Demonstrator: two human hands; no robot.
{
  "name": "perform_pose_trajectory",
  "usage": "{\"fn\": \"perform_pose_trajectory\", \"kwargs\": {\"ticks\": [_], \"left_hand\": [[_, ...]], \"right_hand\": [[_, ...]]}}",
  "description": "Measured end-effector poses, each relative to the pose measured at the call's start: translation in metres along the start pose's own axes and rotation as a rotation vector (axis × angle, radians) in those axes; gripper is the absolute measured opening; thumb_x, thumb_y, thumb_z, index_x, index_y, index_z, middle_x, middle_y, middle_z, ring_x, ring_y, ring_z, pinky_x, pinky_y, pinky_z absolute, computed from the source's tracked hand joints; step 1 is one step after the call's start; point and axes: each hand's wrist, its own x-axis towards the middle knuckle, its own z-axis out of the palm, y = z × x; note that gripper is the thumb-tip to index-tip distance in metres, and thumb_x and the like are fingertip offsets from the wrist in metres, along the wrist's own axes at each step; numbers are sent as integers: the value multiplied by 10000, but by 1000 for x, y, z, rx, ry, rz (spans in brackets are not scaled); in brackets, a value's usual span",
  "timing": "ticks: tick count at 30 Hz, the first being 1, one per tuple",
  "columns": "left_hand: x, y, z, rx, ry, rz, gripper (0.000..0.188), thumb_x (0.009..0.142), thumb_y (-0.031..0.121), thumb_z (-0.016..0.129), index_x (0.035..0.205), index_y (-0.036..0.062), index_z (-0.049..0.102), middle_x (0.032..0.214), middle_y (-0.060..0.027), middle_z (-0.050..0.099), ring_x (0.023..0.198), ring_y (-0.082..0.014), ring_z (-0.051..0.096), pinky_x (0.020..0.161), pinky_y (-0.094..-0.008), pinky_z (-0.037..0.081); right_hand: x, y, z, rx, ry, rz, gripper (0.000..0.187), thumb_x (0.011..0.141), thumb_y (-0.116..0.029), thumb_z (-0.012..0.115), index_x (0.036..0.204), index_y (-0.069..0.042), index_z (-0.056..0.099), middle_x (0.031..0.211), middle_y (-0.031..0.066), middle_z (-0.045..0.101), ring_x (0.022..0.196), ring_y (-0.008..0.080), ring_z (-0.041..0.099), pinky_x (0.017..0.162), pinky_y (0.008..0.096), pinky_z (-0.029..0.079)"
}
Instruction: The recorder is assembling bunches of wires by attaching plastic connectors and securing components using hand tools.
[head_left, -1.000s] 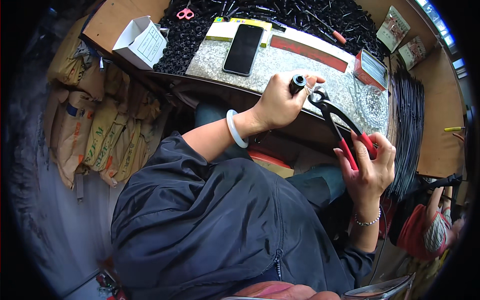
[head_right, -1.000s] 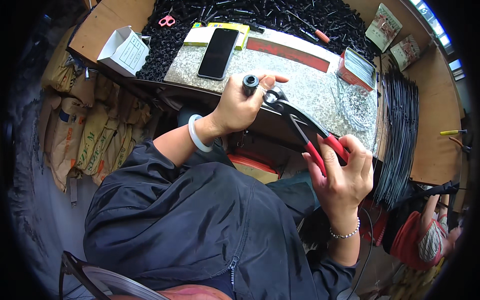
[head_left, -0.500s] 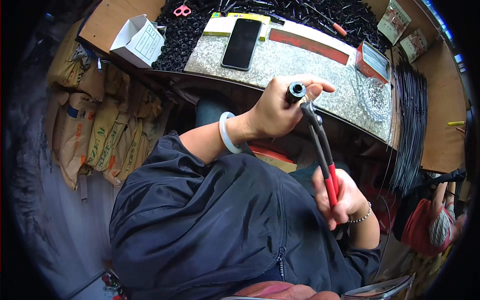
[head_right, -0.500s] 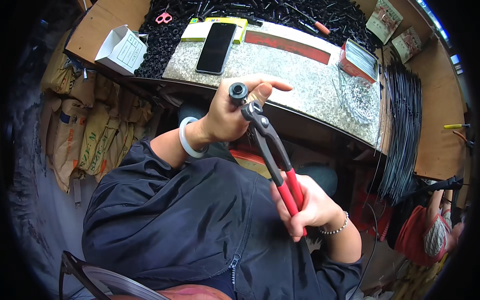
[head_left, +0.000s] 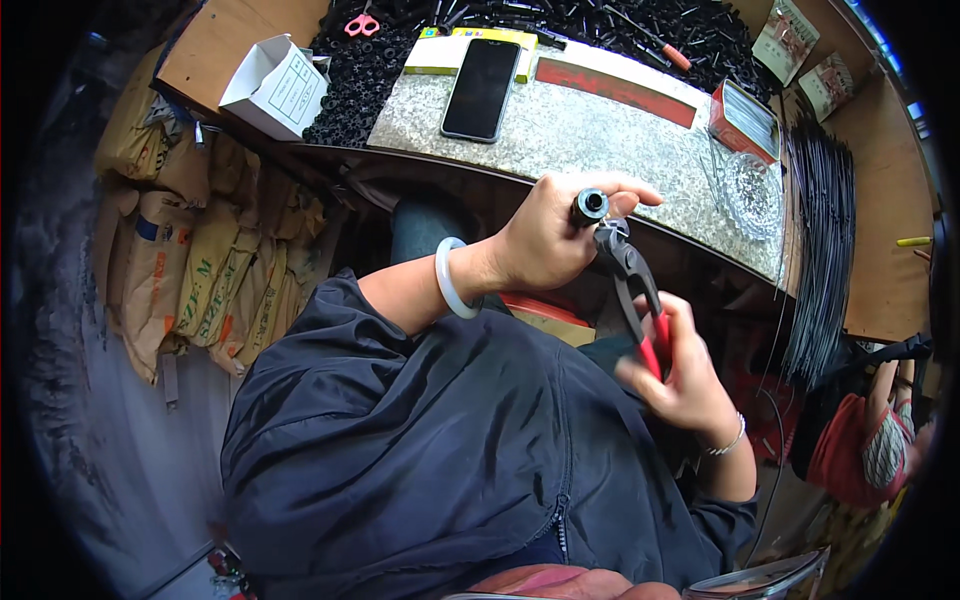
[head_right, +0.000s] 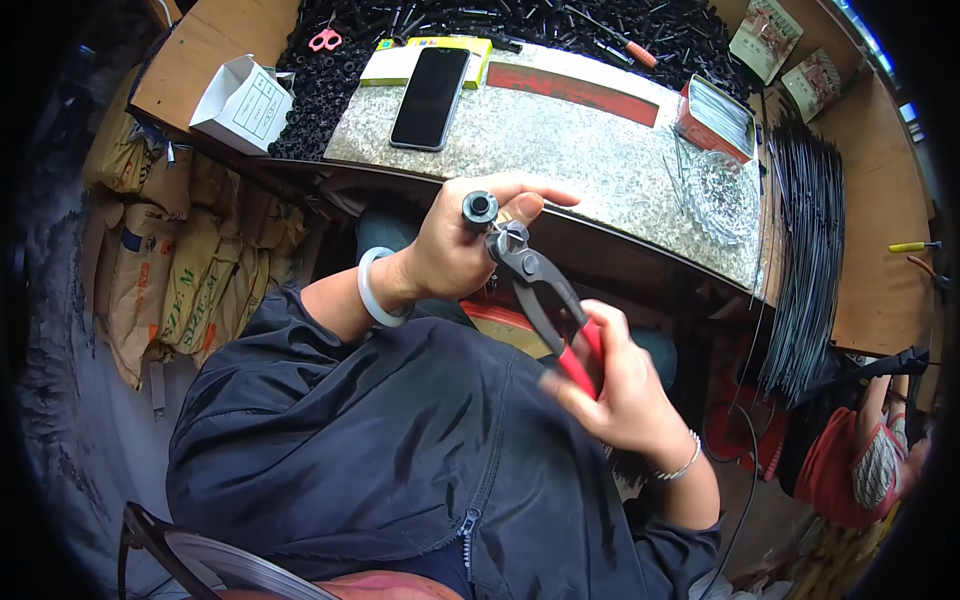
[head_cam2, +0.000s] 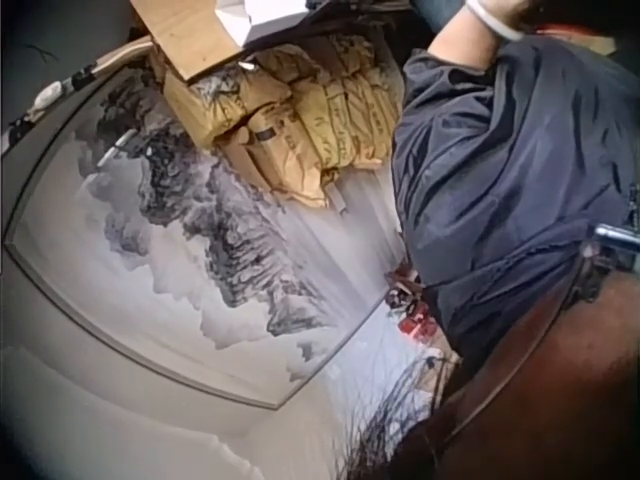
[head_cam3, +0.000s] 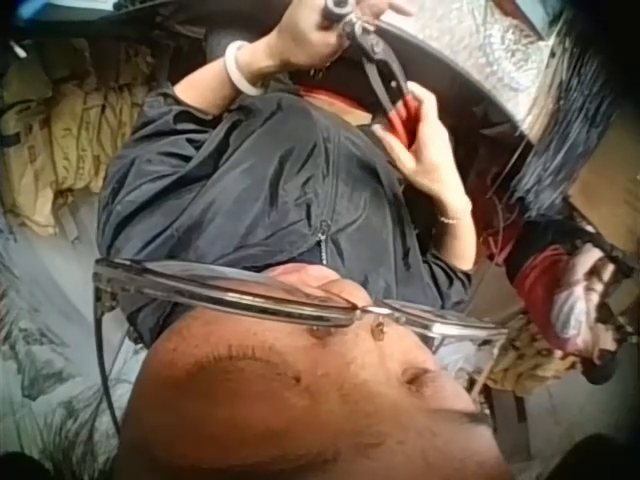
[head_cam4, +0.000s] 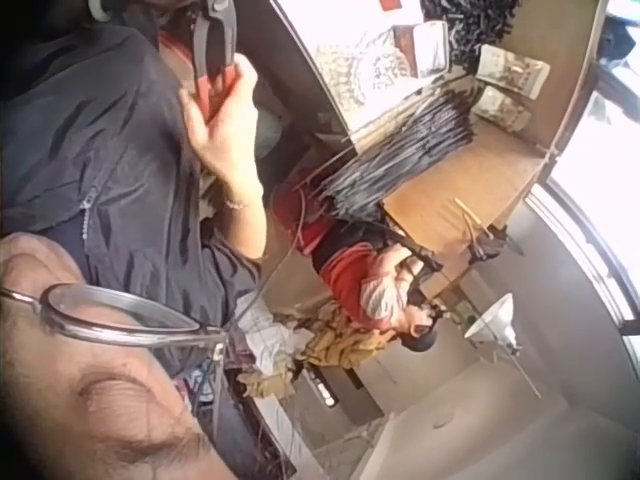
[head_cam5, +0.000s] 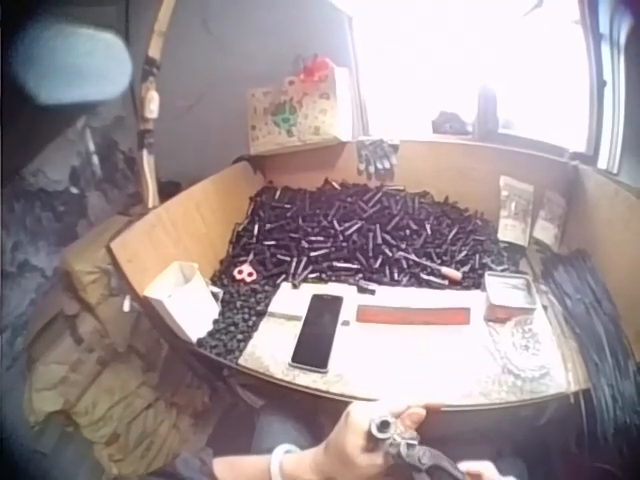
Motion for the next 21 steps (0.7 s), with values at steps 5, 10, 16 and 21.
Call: {"fn": "perform_pose_trajectory", "kwargs": {"ticks": [5, 10, 16, 21], "left_hand": [[0, 1, 2, 15, 26, 19, 271, 954, 212, 494, 1039, 2, 643, 676, -22, 545, 625, -66, 478, 563, -234, 370], [-1, -9, 5, 68, 34, 60, 312, 971, 257, 481, 1082, 14, 640, 556, 80, 427, 529, 0, 347, 461, -205, 269], [2, -19, 9, 58, 66, 118, 306, 970, 247, 479, 1078, 8, 637, 593, 68, 468, 558, -2, 378, 481, -204, 299], [0, -15, 8, 49, 59, 35, 293, 971, 228, 474, 1074, 7, 636, 611, 61, 483, 570, -5, 387, 491, -205, 308]], "right_hand": [[-8, 11, -4, 408, -147, 43, 363, 862, -53, 513, 1200, 46, 425, 716, 129, 603, 525, 213, 598, 475, 279, 480], [7, 10, -1, 345, -233, 95, 690, 704, -20, 718, 1288, 1, 349, 728, 62, 566, 615, 142, 573, 574, 210, 430], [7, 14, -6, 26, -76, -132, 592, 899, -96, 535, 1415, 1, 261, 943, 152, 541, 792, 258, 554, 767, 311, 466], [6, 5, -13, 226, -76, 20, 393, 961, -177, 462, 1313, -7, 419, 814, 74, 524, 697, 135, 490, 670, 270, 455]]}}
